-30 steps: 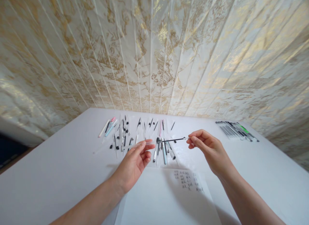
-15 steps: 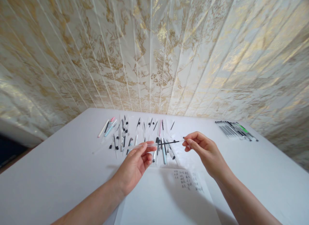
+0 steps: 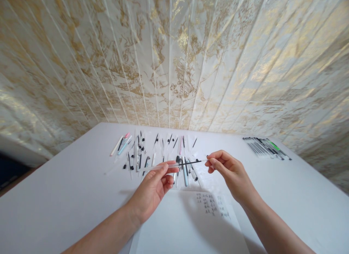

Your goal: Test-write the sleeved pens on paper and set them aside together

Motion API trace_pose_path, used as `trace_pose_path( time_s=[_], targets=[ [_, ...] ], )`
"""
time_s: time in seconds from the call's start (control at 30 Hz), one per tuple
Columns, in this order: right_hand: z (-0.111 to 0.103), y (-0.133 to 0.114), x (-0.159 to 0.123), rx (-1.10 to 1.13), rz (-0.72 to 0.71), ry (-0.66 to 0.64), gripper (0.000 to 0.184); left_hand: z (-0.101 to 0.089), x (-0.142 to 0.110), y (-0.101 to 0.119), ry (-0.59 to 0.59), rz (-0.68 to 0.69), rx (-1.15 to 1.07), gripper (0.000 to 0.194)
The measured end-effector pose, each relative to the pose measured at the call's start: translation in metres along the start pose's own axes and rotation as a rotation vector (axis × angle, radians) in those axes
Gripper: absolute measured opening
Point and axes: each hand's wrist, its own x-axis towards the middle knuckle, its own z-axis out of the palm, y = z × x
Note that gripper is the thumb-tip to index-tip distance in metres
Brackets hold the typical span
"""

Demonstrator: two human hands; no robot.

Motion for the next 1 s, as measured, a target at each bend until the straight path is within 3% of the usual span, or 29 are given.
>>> trace_pose_path(
  time_s=[0.6, 1.0],
  targets=[
    [0.025, -0.001, -0.019, -0.223, 0.047, -0.269, 0.018, -0.002, -0.004, -0.015, -0.177, -0.015, 0.102, 0.026],
    [0.032, -0.004, -0.022, -0.207, 0.056, -0.359, 0.011, 0.003, -0.009, -0.019, -0.17, -0.054, 0.154, 0.029]
  ],
)
